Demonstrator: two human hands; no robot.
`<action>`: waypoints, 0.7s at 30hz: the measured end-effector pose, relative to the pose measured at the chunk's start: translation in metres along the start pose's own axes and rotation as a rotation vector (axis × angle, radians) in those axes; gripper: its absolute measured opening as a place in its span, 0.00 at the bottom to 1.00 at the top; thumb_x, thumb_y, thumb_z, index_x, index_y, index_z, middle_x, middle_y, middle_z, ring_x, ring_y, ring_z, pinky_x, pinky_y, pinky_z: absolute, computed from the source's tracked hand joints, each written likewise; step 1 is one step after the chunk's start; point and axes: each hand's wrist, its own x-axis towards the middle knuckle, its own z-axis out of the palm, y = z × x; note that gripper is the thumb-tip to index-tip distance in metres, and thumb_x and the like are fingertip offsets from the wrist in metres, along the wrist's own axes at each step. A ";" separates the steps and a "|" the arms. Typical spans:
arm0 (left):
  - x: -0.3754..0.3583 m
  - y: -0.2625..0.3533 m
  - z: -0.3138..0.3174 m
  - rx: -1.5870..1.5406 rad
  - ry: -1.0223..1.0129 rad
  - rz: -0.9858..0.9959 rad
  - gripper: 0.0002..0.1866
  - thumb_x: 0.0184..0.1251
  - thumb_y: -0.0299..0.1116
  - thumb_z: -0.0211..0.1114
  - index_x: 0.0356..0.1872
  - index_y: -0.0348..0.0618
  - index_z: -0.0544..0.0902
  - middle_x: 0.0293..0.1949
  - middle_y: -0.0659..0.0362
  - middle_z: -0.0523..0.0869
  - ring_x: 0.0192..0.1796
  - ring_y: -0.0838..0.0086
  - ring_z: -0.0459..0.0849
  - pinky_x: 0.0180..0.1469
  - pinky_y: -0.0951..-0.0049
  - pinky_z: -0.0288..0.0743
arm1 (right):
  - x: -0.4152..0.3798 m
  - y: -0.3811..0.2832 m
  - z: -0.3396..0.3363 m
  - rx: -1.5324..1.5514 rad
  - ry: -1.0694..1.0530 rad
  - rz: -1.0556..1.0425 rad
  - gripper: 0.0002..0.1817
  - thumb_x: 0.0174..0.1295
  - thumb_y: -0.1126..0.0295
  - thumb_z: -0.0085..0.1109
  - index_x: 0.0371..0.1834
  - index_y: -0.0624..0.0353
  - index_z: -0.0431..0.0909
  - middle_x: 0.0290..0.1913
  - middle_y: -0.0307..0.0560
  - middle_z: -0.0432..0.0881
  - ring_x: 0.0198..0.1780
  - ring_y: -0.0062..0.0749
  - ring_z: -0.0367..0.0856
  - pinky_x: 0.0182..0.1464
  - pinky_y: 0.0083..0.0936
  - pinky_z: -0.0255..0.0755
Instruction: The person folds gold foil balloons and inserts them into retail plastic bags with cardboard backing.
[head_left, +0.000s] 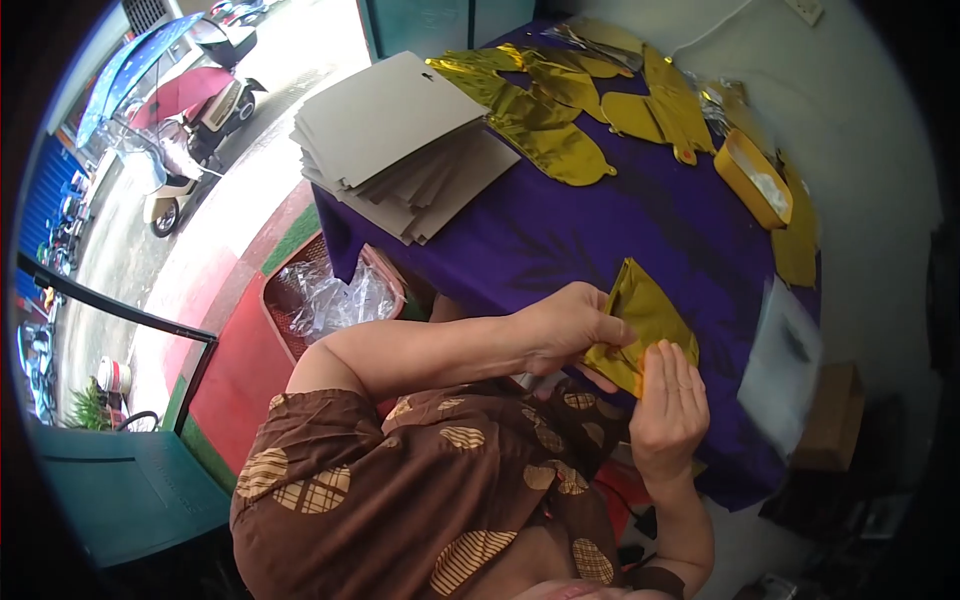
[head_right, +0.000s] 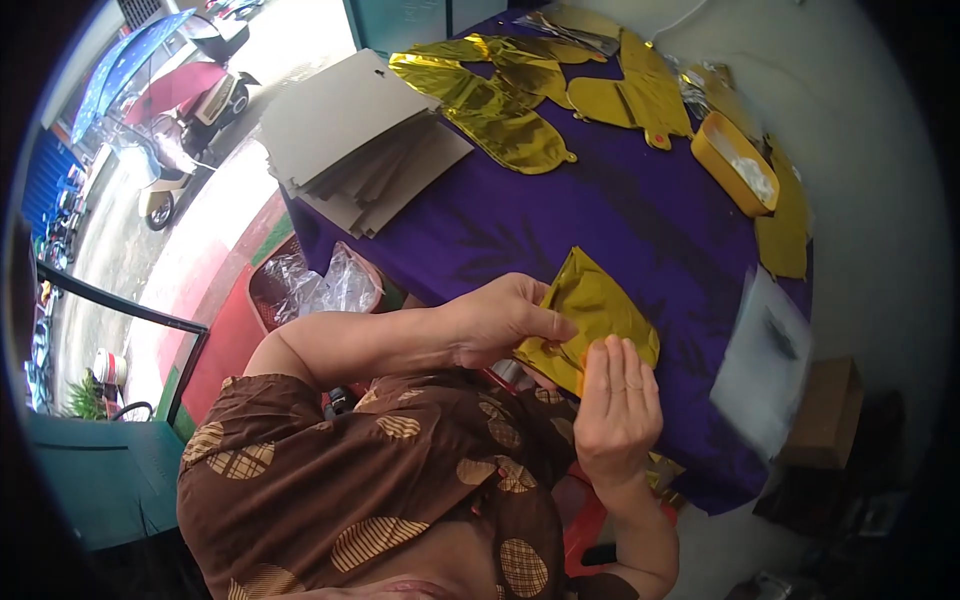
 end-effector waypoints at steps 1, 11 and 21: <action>-0.003 0.005 -0.004 0.062 -0.053 -0.040 0.22 0.75 0.36 0.64 0.59 0.27 0.78 0.46 0.49 0.89 0.43 0.66 0.91 0.42 0.68 0.89 | 0.005 0.003 -0.003 0.014 0.026 0.006 0.14 0.66 0.82 0.57 0.53 0.73 0.80 0.49 0.59 0.87 0.52 0.53 0.88 0.55 0.43 0.82; -0.128 0.095 -0.060 1.689 1.146 1.028 0.18 0.64 0.29 0.72 0.55 0.40 0.84 0.53 0.48 0.88 0.56 0.54 0.87 0.58 0.61 0.81 | -0.035 0.084 -0.047 1.234 0.509 1.037 0.10 0.71 0.77 0.56 0.50 0.70 0.82 0.43 0.46 0.86 0.42 0.26 0.82 0.50 0.23 0.76; -0.160 0.103 -0.115 2.093 1.199 0.344 0.18 0.71 0.37 0.63 0.55 0.35 0.80 0.60 0.44 0.82 0.68 0.52 0.75 0.73 0.51 0.62 | -0.089 0.110 -0.007 1.592 0.437 1.211 0.17 0.71 0.76 0.55 0.61 0.71 0.76 0.55 0.51 0.83 0.53 0.32 0.84 0.58 0.30 0.77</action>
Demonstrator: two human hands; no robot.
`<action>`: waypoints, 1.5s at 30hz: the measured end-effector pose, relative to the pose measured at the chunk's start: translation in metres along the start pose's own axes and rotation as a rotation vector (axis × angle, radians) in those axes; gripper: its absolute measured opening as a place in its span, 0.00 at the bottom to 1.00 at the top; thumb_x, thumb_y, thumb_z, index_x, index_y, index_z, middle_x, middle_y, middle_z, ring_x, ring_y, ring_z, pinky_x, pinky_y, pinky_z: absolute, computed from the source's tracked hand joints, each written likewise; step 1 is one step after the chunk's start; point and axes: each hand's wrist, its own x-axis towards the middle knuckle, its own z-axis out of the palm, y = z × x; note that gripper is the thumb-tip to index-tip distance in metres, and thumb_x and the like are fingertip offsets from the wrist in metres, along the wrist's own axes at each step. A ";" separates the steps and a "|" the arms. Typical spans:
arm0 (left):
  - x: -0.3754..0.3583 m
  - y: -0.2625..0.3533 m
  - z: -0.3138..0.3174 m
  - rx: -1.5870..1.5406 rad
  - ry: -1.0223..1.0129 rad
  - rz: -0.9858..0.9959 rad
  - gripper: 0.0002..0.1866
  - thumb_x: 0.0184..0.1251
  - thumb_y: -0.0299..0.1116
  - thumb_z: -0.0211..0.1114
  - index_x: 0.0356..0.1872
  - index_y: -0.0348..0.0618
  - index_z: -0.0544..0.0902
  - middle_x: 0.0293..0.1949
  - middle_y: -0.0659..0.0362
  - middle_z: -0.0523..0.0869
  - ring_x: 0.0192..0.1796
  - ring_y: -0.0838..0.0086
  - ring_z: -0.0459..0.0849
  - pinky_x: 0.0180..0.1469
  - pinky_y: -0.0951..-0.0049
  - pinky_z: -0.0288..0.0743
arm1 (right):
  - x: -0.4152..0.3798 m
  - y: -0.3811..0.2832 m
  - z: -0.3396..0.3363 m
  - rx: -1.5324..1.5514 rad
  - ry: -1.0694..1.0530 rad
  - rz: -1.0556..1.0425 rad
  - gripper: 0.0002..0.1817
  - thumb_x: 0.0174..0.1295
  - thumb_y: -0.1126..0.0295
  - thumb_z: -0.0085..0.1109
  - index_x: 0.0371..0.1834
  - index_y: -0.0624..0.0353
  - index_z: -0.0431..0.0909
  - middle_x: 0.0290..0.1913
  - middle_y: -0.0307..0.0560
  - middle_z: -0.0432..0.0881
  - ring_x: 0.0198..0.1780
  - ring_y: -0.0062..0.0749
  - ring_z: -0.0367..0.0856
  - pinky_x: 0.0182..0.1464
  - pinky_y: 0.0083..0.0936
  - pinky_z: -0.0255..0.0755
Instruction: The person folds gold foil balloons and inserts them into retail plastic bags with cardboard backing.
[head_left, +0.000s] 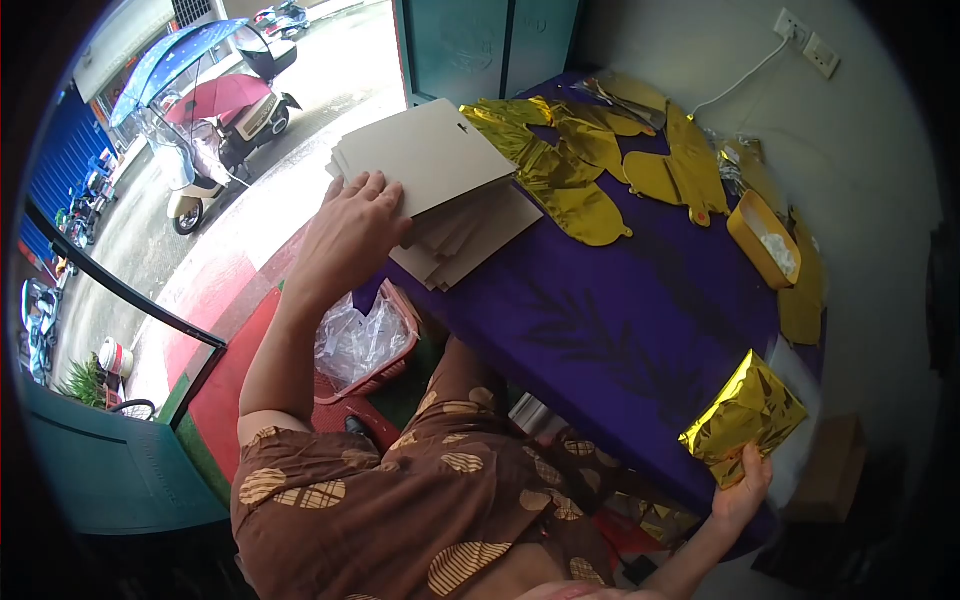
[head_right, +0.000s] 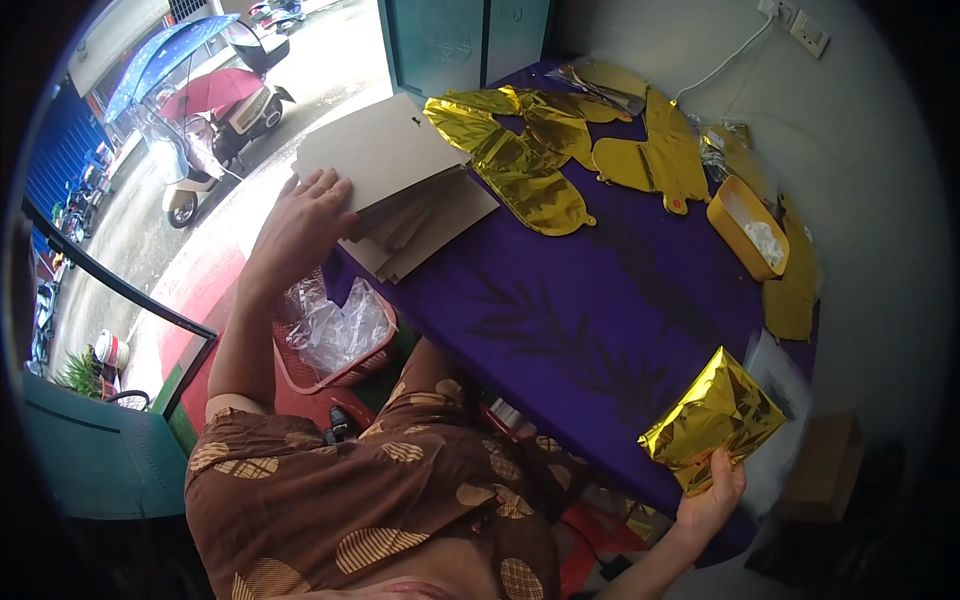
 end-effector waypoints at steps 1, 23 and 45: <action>0.003 0.002 -0.005 0.006 -0.040 -0.003 0.17 0.71 0.36 0.62 0.53 0.35 0.80 0.59 0.45 0.82 0.67 0.52 0.76 0.73 0.50 0.61 | 0.001 0.004 -0.002 0.008 -0.004 0.009 0.17 0.71 0.76 0.56 0.61 0.71 0.76 0.55 0.51 0.83 0.53 0.32 0.84 0.58 0.30 0.77; 0.025 -0.018 0.010 0.019 0.082 0.024 0.05 0.64 0.29 0.61 0.31 0.41 0.83 0.25 0.47 0.86 0.33 0.51 0.88 0.44 0.54 0.81 | 0.022 0.024 -0.023 0.072 -0.099 0.045 0.14 0.70 0.76 0.58 0.57 0.70 0.77 0.54 0.51 0.85 0.51 0.35 0.86 0.57 0.32 0.79; -0.019 0.280 0.047 -0.091 0.074 1.116 0.11 0.59 0.34 0.63 0.32 0.35 0.76 0.39 0.38 0.85 0.35 0.60 0.86 0.41 0.64 0.77 | 0.008 -0.003 -0.019 0.118 0.065 -0.026 0.16 0.70 0.76 0.57 0.59 0.72 0.75 0.55 0.51 0.83 0.54 0.36 0.84 0.58 0.33 0.79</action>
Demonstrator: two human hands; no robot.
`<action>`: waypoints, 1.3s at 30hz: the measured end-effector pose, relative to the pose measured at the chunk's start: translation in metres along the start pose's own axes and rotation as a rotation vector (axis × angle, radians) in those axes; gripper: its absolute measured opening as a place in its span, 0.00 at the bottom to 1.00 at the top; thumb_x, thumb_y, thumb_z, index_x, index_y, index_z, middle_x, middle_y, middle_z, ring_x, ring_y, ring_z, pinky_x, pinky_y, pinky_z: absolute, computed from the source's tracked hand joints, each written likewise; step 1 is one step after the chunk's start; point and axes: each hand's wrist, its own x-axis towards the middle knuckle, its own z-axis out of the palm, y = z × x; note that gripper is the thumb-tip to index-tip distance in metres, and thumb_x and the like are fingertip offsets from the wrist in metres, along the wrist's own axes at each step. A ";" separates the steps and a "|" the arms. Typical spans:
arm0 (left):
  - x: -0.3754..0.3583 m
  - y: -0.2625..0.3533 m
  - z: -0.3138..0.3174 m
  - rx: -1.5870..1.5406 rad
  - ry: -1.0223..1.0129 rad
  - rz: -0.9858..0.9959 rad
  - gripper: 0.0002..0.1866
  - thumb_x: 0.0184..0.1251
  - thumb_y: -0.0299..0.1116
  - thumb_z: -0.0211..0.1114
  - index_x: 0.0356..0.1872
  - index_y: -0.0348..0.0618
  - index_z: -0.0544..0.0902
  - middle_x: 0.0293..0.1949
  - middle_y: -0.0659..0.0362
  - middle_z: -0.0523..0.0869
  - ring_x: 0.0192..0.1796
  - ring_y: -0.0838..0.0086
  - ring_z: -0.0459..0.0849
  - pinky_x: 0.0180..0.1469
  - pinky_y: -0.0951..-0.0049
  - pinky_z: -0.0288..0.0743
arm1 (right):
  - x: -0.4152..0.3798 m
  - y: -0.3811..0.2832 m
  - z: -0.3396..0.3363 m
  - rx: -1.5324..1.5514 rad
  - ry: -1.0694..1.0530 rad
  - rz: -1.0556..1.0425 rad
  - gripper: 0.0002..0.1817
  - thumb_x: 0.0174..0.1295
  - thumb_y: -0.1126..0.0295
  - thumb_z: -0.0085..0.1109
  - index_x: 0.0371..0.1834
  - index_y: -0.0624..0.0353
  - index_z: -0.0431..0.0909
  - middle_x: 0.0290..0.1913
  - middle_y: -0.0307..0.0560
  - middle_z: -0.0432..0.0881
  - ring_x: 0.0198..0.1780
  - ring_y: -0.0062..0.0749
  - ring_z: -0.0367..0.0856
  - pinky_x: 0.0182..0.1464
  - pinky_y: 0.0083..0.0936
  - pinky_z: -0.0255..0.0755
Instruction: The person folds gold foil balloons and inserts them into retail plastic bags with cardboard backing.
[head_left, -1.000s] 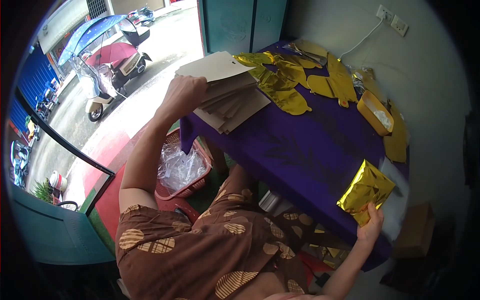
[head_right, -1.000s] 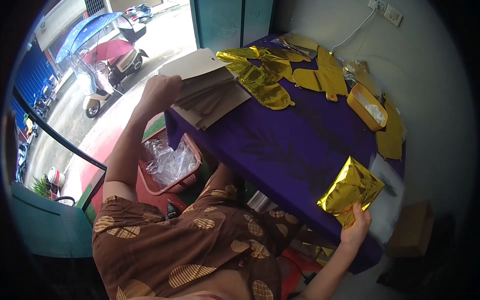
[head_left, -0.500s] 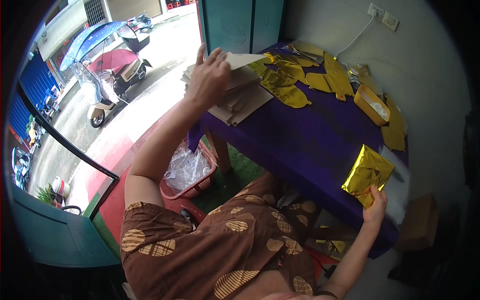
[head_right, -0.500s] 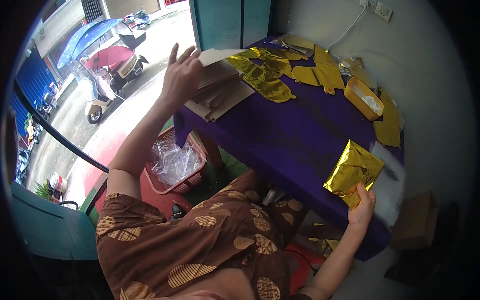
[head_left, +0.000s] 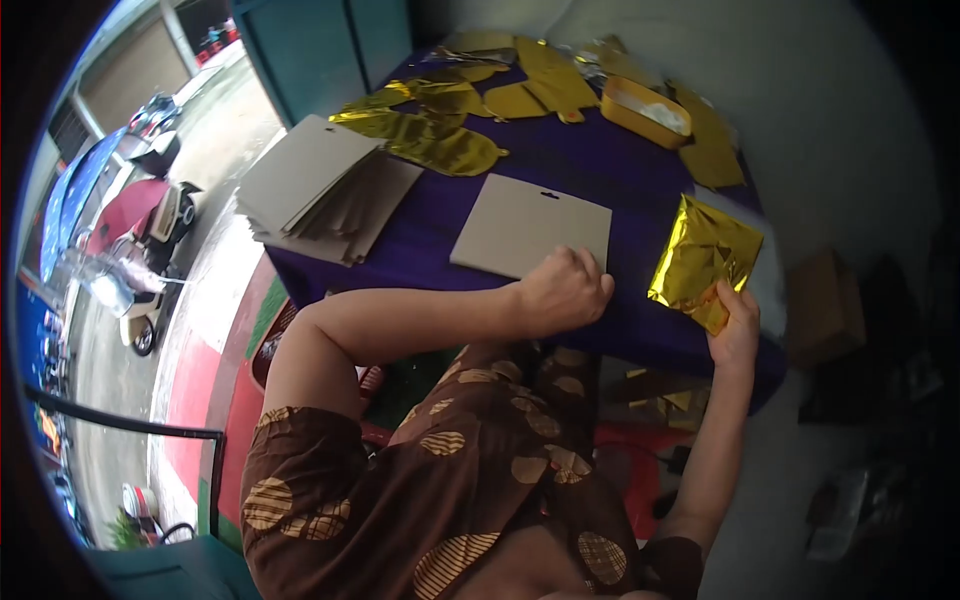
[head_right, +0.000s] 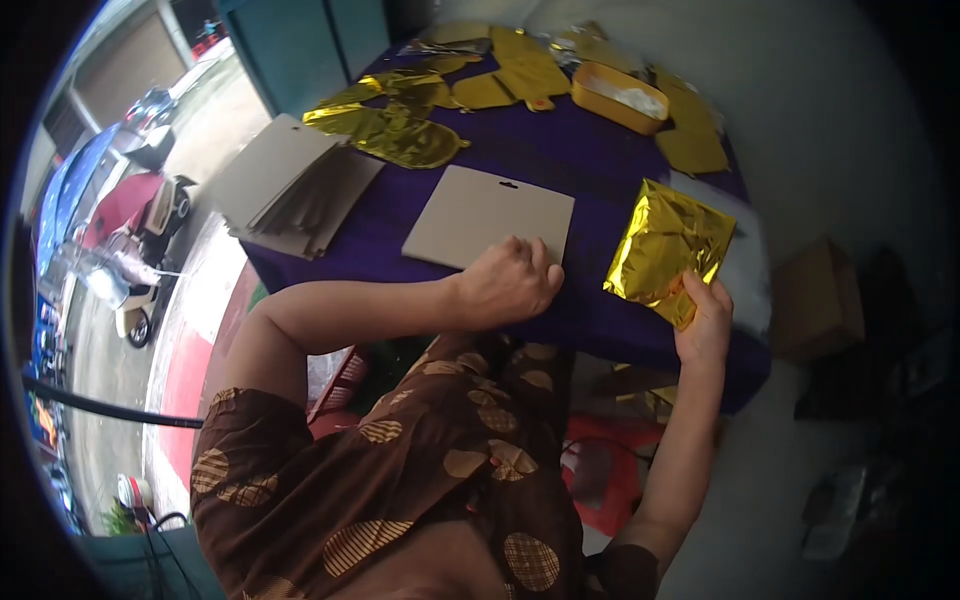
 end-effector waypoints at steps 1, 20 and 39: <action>0.004 0.004 0.001 -0.067 -0.038 0.004 0.12 0.60 0.35 0.63 0.34 0.34 0.77 0.41 0.38 0.85 0.38 0.58 0.86 0.44 0.62 0.78 | 0.001 -0.006 -0.002 -0.027 -0.018 -0.003 0.19 0.72 0.76 0.54 0.63 0.74 0.71 0.59 0.56 0.81 0.57 0.40 0.84 0.60 0.36 0.79; -0.020 -0.072 -0.010 -0.319 -0.287 0.140 0.40 0.75 0.62 0.53 0.79 0.46 0.60 0.76 0.36 0.60 0.79 0.44 0.59 0.74 0.42 0.59 | -0.001 0.011 0.001 0.061 -0.106 0.168 0.13 0.67 0.77 0.57 0.52 0.70 0.82 0.50 0.52 0.88 0.47 0.33 0.88 0.54 0.30 0.82; 0.352 -0.272 0.129 -0.555 0.160 -0.379 0.10 0.62 0.35 0.64 0.35 0.41 0.90 0.37 0.46 0.90 0.45 0.50 0.88 0.52 0.55 0.81 | -0.002 0.000 0.001 0.040 -0.069 0.339 0.13 0.66 0.78 0.61 0.51 0.70 0.83 0.49 0.51 0.88 0.46 0.32 0.87 0.54 0.31 0.82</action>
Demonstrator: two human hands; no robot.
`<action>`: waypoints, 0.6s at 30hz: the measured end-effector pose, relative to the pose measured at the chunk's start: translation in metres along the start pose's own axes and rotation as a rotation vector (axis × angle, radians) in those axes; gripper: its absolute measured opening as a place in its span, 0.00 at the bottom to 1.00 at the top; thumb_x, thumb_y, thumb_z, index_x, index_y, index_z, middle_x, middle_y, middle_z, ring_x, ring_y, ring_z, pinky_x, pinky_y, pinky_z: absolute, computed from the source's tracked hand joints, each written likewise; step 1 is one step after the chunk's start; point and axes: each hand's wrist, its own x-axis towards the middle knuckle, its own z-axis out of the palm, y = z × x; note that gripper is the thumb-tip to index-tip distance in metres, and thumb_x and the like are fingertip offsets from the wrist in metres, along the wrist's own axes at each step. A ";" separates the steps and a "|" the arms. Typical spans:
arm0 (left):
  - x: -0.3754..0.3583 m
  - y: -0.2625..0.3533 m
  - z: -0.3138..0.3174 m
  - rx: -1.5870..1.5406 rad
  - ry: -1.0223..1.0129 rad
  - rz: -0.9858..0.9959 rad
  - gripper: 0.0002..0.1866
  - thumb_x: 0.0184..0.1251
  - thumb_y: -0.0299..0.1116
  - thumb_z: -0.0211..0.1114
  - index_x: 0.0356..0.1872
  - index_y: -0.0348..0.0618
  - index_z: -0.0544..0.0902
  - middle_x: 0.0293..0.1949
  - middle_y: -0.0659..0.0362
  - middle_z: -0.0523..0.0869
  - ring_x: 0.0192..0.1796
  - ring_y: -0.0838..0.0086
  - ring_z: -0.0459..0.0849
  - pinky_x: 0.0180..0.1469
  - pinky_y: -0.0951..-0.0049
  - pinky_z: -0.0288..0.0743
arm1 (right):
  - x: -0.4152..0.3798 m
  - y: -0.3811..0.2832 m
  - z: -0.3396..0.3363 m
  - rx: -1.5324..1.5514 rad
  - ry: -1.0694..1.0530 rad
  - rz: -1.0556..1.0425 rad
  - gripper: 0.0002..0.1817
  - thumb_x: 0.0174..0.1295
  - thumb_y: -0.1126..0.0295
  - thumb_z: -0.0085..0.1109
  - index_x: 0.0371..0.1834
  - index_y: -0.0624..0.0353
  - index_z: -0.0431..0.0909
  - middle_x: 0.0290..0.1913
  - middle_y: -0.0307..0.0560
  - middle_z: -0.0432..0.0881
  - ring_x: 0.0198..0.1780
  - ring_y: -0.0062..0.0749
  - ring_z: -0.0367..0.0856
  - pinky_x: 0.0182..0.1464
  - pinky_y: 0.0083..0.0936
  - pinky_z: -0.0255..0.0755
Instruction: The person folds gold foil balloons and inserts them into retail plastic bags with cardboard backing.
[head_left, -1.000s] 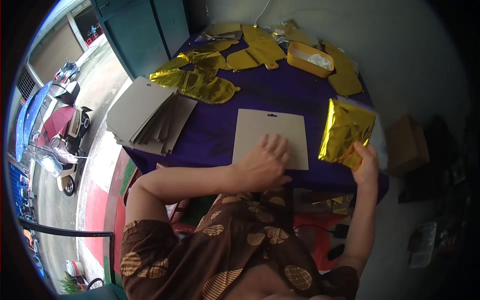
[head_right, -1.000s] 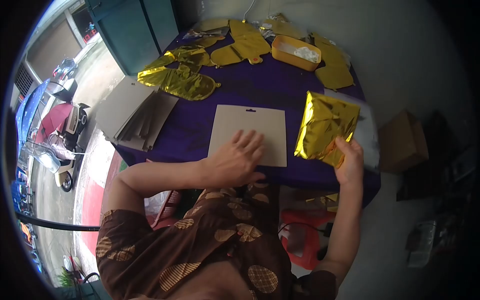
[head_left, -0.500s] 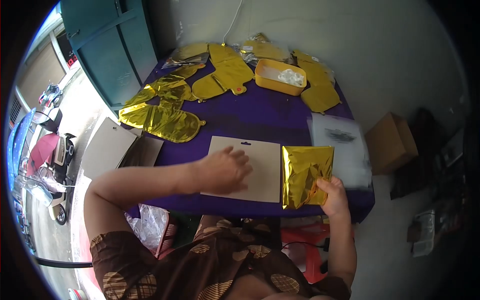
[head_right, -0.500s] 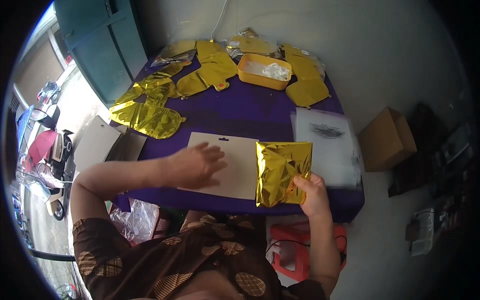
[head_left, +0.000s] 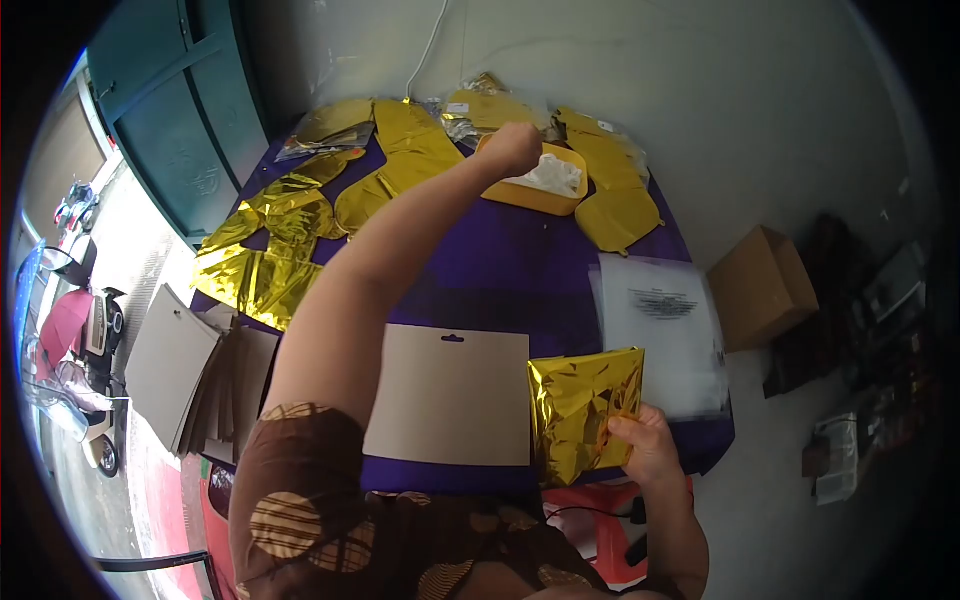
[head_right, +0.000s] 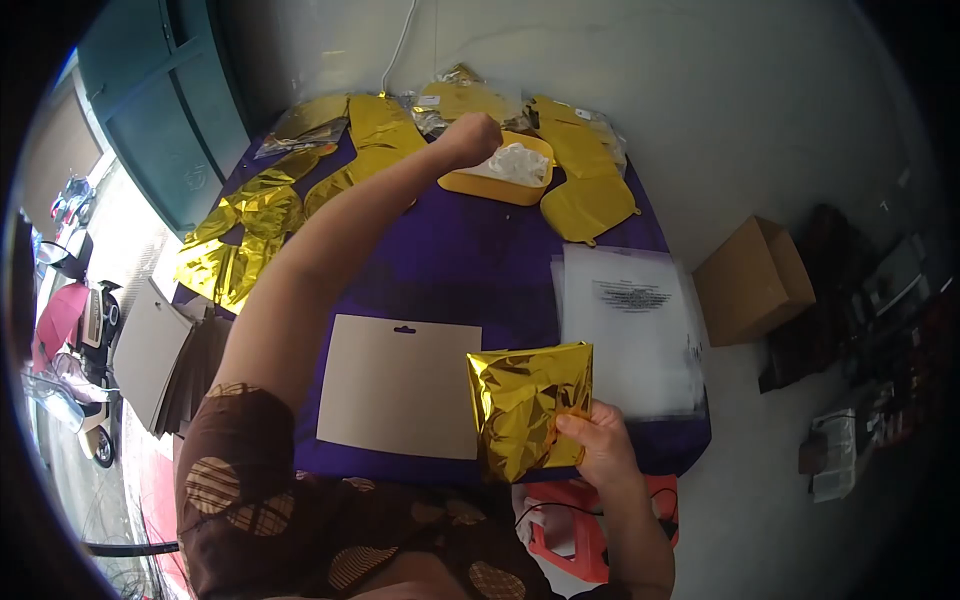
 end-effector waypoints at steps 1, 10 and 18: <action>0.012 -0.002 0.013 0.023 -0.026 -0.028 0.11 0.62 0.35 0.64 0.36 0.41 0.90 0.38 0.46 0.90 0.47 0.51 0.88 0.53 0.55 0.80 | -0.002 -0.001 0.002 0.005 0.010 0.008 0.12 0.66 0.78 0.61 0.51 0.70 0.83 0.49 0.51 0.88 0.46 0.31 0.87 0.54 0.31 0.82; 0.017 0.011 0.039 0.083 0.129 -0.310 0.14 0.62 0.36 0.64 0.45 0.44 0.89 0.50 0.49 0.90 0.62 0.48 0.80 0.60 0.55 0.76 | -0.002 0.000 0.000 0.018 0.028 0.022 0.12 0.66 0.78 0.62 0.52 0.70 0.83 0.49 0.50 0.87 0.47 0.30 0.87 0.54 0.30 0.81; -0.011 0.006 -0.019 -0.912 0.242 -0.352 0.12 0.61 0.29 0.73 0.42 0.30 0.90 0.35 0.52 0.92 0.37 0.72 0.88 0.42 0.72 0.81 | 0.000 0.004 -0.003 0.012 -0.015 -0.018 0.14 0.65 0.77 0.61 0.53 0.70 0.82 0.50 0.50 0.87 0.47 0.31 0.87 0.54 0.30 0.81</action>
